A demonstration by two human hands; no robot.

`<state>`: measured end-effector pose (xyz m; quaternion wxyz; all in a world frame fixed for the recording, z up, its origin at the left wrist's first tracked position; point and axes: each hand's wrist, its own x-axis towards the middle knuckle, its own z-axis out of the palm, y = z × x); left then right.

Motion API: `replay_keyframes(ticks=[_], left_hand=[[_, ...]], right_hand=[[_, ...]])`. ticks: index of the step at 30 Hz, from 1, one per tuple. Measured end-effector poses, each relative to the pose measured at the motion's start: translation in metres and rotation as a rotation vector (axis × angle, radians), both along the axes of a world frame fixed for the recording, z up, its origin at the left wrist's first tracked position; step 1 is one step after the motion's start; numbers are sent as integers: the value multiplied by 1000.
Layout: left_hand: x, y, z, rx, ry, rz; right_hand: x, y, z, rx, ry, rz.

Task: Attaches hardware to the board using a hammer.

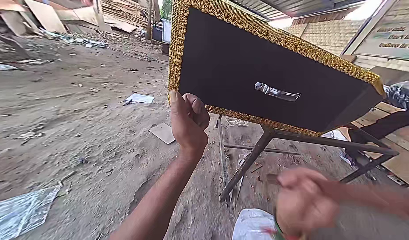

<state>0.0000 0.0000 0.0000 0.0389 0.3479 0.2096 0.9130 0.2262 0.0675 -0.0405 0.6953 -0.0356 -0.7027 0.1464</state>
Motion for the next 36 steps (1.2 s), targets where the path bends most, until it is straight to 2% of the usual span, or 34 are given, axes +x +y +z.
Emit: replay_keyframes(ticks=[2, 3, 4, 5, 7, 8, 9, 11, 13, 15, 16, 17, 18, 20, 21, 22, 24, 26, 28, 29, 30, 31, 33, 34, 36], left_hand=[[-6, 3, -5, 112, 46, -28], [-8, 5, -7, 139, 66, -34], [-9, 6, -9, 147, 78, -36], [-8, 7, -10, 136, 76, -32], [-1, 5, -11, 49, 38, -14], [0, 1, -7, -25, 1, -10], [-1, -1, 1, -75, -41, -7], [0, -4, 6, -160, -119, -3], [-3, -4, 5, -223, -148, -12], [-6, 0, 6, -247, -179, -44], [-5, 2, 5, -250, -192, -64], [-4, 4, 3, -254, -198, -81], [-2, 6, 2, -256, -194, -89], [3, 8, -1, -255, -167, -75], [3, 7, 0, -243, -145, -58], [1, 8, 3, -203, -129, -34], [-1, 6, -4, -123, -94, -10], [-8, 10, -12, 7, -12, -12], [-13, 13, -16, 79, 50, -16], [-14, 14, -17, 84, 54, -23], [-12, 14, -16, 71, 38, -32], [-9, 13, -14, 40, 10, -45], [-2, 8, -8, -65, -60, -68], [-1, 5, -5, -135, -84, -81], [-2, 4, 3, -218, -124, -81]], right_hand=[[25, -8, 12, 108, 77, 322], [20, -4, 5, 129, 135, 388], [9, 9, -10, 90, 115, 364], [-6, 29, -29, 30, 16, 179], [-38, 50, -51, -167, -278, -374], [-45, 47, -49, -263, -405, -515], [-48, 44, -40, -264, -419, -554], [-27, 26, -23, -130, -255, -379], [5, 3, -2, -1, -81, -38], [28, -2, 14, 133, -49, 263], [16, 3, 6, 149, 43, 274], [-2, 17, -12, 109, 66, 161], [-20, 37, -32, 41, -23, -106], [-45, 54, -47, -206, -339, -538], [-50, 50, -43, -286, -452, -650], [-49, 46, -33, -264, -463, -686], [-32, 25, -24, -154, -303, -542], [-8, 9, -8, -11, -88, -159], [15, 12, 8, 128, -41, 229], [10, 18, 3, 156, 16, 283], [-5, 29, -10, 136, 44, 190], [-21, 45, -27, 87, -33, -81], [-46, 60, -40, -181, -367, -568], [-50, 58, -38, -269, -488, -686], [-47, 49, -28, -193, -440, -712]])
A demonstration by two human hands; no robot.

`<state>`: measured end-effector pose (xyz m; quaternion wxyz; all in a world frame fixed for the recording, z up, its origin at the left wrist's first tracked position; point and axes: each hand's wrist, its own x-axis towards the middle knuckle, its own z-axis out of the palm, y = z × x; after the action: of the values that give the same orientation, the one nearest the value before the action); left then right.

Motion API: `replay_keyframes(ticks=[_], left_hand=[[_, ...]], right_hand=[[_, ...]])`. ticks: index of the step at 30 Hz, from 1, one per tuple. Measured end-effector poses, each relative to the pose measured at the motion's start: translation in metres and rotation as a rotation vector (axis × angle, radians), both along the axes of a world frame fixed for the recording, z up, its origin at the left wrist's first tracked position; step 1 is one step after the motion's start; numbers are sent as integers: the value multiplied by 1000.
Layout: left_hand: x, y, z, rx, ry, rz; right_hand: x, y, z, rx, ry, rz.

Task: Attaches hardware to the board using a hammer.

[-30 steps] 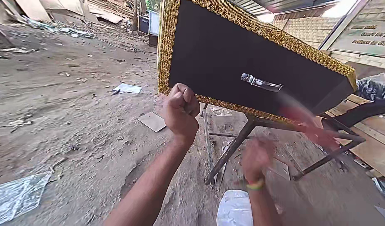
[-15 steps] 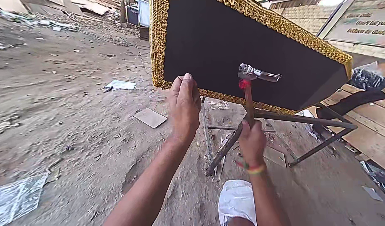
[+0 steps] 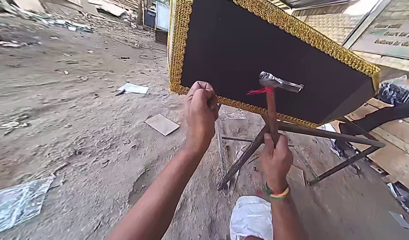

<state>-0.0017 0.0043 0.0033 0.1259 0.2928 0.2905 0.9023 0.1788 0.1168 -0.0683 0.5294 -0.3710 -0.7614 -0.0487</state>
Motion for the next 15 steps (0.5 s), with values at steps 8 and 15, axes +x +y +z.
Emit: replay_keyframes(ticks=[8, 15], left_hand=[[-2, 10, -17, -245, 315, -147], [-11, 4, -19, -131, 476, -315]], right_hand=[[30, -18, 6, 305, 450, 717], [9, -6, -13, -47, 81, 115]])
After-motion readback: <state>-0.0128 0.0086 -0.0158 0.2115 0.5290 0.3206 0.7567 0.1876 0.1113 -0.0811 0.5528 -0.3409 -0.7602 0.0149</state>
